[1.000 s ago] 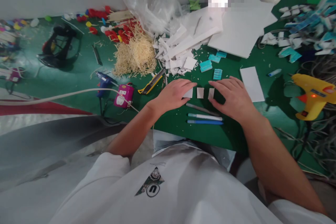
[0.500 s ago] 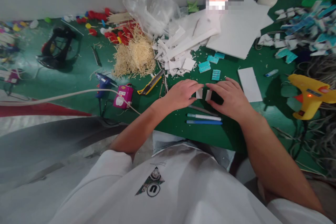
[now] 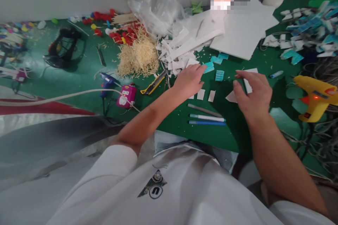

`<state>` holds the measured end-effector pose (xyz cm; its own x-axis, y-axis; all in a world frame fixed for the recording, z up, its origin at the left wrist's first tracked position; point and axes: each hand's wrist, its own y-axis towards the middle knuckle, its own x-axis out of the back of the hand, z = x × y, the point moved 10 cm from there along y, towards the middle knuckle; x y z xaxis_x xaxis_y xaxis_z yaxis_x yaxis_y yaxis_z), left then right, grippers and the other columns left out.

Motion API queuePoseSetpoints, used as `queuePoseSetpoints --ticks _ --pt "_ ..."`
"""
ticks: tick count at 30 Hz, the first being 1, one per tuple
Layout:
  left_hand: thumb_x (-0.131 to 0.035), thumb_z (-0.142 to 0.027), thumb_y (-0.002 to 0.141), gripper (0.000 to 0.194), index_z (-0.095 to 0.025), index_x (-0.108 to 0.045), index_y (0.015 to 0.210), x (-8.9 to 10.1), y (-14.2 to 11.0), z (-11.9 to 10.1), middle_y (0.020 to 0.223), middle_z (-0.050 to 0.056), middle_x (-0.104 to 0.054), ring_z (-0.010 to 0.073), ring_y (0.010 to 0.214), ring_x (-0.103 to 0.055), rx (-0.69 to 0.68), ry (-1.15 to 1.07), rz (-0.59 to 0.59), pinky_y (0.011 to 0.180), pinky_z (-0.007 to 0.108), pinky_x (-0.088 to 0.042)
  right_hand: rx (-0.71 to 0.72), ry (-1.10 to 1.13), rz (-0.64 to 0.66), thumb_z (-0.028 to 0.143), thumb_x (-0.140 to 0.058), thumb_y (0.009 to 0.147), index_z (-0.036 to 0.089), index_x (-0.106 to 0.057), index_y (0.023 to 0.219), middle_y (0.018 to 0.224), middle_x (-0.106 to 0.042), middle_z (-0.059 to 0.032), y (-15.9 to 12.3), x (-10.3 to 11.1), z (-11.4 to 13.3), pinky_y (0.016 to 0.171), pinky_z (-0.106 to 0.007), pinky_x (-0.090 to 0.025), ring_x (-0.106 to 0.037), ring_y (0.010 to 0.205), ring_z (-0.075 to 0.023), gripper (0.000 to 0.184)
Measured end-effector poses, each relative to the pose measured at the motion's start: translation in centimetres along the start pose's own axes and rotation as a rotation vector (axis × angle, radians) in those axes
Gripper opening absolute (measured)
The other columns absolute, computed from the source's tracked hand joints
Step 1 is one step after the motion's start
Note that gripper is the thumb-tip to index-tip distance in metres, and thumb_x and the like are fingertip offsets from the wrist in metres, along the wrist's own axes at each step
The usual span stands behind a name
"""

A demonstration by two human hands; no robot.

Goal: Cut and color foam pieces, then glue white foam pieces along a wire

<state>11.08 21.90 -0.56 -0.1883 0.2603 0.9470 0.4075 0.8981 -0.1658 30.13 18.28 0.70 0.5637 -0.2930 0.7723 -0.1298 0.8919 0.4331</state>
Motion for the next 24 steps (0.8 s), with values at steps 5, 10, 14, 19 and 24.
queuePoseSetpoints --ticks 5,10,14,19,24 --pt "-0.059 -0.010 0.103 0.044 -0.008 -0.060 0.147 0.7 2.9 -0.7 0.138 0.022 -0.069 0.0383 0.137 -0.063 0.060 0.053 -0.013 0.112 0.049 -0.053 -0.021 -0.005 0.056 0.039 -0.060 0.100 0.025 -0.078 0.125 0.116 -0.080 -0.0151 -0.3 -1.5 0.0 0.101 -0.064 -0.058 -0.072 0.111 -0.0385 0.033" --pt "-0.046 -0.002 0.102 0.044 -0.007 -0.063 0.142 0.2 3.7 -0.6 0.134 0.022 -0.070 0.0354 0.130 -0.066 0.058 0.035 -0.041 0.105 0.046 -0.053 -0.016 -0.010 0.081 0.039 -0.062 0.098 0.027 -0.079 0.124 0.116 -0.080 -0.0141 -0.5 -1.9 0.0 0.101 -0.065 -0.058 -0.072 0.111 -0.0389 0.033" --pt "-0.050 -0.004 0.103 0.042 -0.010 -0.067 0.140 0.0 3.6 -0.4 0.131 0.019 -0.072 0.0326 0.127 -0.066 0.038 0.001 -0.051 0.104 0.044 -0.053 -0.018 -0.013 0.078 0.039 -0.062 0.099 0.025 -0.080 0.122 0.116 -0.080 -0.0152 -0.3 -1.6 0.0 0.100 -0.063 -0.059 -0.073 0.110 -0.0381 0.032" --pt "-0.070 -0.018 0.098 0.036 -0.015 -0.072 0.134 -0.1 1.8 0.0 0.097 0.003 -0.074 0.0150 0.088 -0.067 0.039 -0.628 -0.092 0.086 0.029 -0.054 0.013 0.059 0.088 0.042 -0.066 0.097 0.024 -0.076 0.130 0.123 -0.079 -0.0147 -0.3 -1.2 1.0 0.103 -0.060 -0.060 -0.073 0.116 -0.0370 0.039" --pt "-0.080 -0.022 0.090 0.028 -0.015 -0.079 0.117 -2.2 -0.5 -0.4 0.083 -0.001 -0.069 0.0100 0.076 -0.060 0.134 -1.249 0.007 0.075 0.025 -0.050 0.134 0.148 0.096 0.046 -0.069 0.096 0.023 -0.063 0.149 0.136 -0.075 -0.0163 -0.5 -0.9 3.4 0.108 -0.060 -0.058 -0.070 0.125 -0.0374 0.058"
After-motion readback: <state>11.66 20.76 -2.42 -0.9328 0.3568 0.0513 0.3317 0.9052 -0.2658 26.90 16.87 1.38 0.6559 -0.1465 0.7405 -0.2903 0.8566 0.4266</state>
